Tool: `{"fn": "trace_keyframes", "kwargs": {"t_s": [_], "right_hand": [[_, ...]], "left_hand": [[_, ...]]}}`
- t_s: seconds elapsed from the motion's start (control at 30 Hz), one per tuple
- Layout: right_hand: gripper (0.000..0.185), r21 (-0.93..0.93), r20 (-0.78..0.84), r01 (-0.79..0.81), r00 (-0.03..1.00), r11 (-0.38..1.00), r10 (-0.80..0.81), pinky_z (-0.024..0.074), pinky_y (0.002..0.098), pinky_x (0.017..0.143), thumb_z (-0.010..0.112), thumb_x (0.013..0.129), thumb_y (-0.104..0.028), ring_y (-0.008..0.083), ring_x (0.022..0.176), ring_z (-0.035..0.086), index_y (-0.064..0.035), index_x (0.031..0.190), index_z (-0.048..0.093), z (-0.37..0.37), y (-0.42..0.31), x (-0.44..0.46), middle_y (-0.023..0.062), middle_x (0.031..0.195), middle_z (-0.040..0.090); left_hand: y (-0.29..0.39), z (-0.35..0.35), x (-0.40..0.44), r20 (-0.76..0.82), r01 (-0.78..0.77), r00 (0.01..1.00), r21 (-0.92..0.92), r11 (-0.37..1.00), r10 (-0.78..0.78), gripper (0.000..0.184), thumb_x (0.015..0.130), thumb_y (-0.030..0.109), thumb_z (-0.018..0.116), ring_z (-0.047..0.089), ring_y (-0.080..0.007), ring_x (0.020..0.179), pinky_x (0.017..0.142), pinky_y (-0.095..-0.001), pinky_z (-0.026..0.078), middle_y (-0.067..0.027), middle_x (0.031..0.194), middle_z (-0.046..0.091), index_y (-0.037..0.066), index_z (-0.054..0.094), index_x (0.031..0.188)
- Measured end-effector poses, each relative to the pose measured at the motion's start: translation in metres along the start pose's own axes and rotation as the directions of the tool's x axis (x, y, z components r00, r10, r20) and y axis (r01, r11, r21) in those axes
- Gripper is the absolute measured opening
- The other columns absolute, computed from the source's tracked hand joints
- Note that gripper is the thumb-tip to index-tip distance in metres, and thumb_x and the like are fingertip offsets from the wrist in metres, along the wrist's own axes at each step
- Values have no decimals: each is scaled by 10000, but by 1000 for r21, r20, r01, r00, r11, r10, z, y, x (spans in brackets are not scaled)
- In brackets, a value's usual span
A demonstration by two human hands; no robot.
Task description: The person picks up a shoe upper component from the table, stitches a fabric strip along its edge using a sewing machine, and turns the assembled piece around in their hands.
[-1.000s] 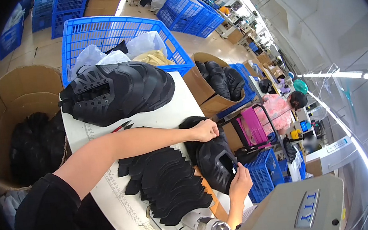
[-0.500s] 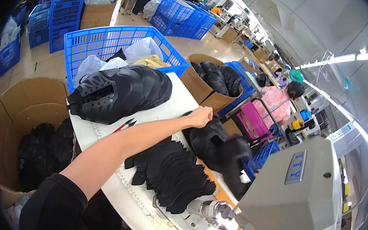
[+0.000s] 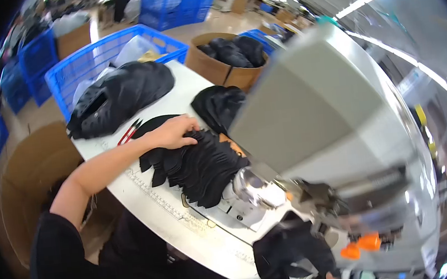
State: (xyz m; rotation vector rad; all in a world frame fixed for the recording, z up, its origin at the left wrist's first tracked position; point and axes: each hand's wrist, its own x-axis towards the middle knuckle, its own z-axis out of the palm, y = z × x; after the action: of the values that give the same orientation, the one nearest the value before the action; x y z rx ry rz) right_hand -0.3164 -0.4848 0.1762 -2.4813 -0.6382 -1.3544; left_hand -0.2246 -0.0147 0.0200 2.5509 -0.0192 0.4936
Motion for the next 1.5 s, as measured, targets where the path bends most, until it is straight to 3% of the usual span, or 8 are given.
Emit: {"fn": "trace_keyframes", "kwargs": {"t_s": [0.1,0.47,0.6,0.73,0.87,1.0,1.3,1.5], "right_hand": [[192,82,-51,88,995,993,-84,504,358,655,674,774,65,267,790,606,-32,928,734,14,-2,0,119,911,617],[462,111,177,244,949,963,-261,417,309,794,574,713,71,204,827,566,-161,1073,747,85,-20,3,67,1125,651],[434,180,165,364,905,914,-392,410,380,914,581,689,30,249,955,572,-120,1063,743,98,-29,12,79,1160,637],[389,329,166,333,901,883,-402,419,427,952,587,732,60,292,1083,580,-47,1087,704,115,-36,13,120,1165,635],[375,334,125,325,915,885,-383,463,425,877,596,767,38,285,1046,603,-79,1108,697,130,-46,8,107,1179,631],[357,359,150,286,922,888,-358,458,421,918,552,788,77,320,1075,597,-34,1095,696,123,-53,14,139,1156,608],[342,297,135,303,926,906,-354,448,453,947,526,772,45,308,1063,611,-33,1059,695,123,-60,15,114,1142,654],[294,265,102,282,943,922,-318,474,439,950,568,795,0,294,1070,627,-30,1040,728,122,-58,10,111,1124,659]], "left_hand": [[-3,10,-4,-26,192,981,-61,979,-194,441,761,276,802,605,-313,1003,894,-406,470,-124,975,626,67,581,1081],[27,-4,-9,-235,104,956,-285,953,-175,278,781,98,753,650,-256,881,774,-370,512,-117,975,676,26,621,1014],[102,-53,-23,-322,-139,944,-186,973,73,260,802,54,733,654,-199,859,745,-324,510,-91,1017,677,23,626,1037],[190,-100,-48,-48,-278,957,-422,863,285,239,803,68,731,629,-246,957,844,-353,507,-118,1090,671,20,650,1023],[218,-74,-46,-80,-598,801,-160,785,594,245,855,156,696,606,-281,1026,850,-348,499,-112,1152,595,56,621,1066],[218,-52,-38,-28,-536,829,243,808,558,268,846,198,674,575,-226,962,794,-315,470,-104,1116,534,37,557,1026],[209,-57,-32,47,-621,783,121,775,620,354,778,94,634,587,-280,1014,847,-345,475,-174,1107,556,-69,539,1077],[209,-50,-35,-39,-562,821,117,819,569,284,783,127,695,552,-262,1006,795,-348,462,-123,1090,521,27,531,993]]}}
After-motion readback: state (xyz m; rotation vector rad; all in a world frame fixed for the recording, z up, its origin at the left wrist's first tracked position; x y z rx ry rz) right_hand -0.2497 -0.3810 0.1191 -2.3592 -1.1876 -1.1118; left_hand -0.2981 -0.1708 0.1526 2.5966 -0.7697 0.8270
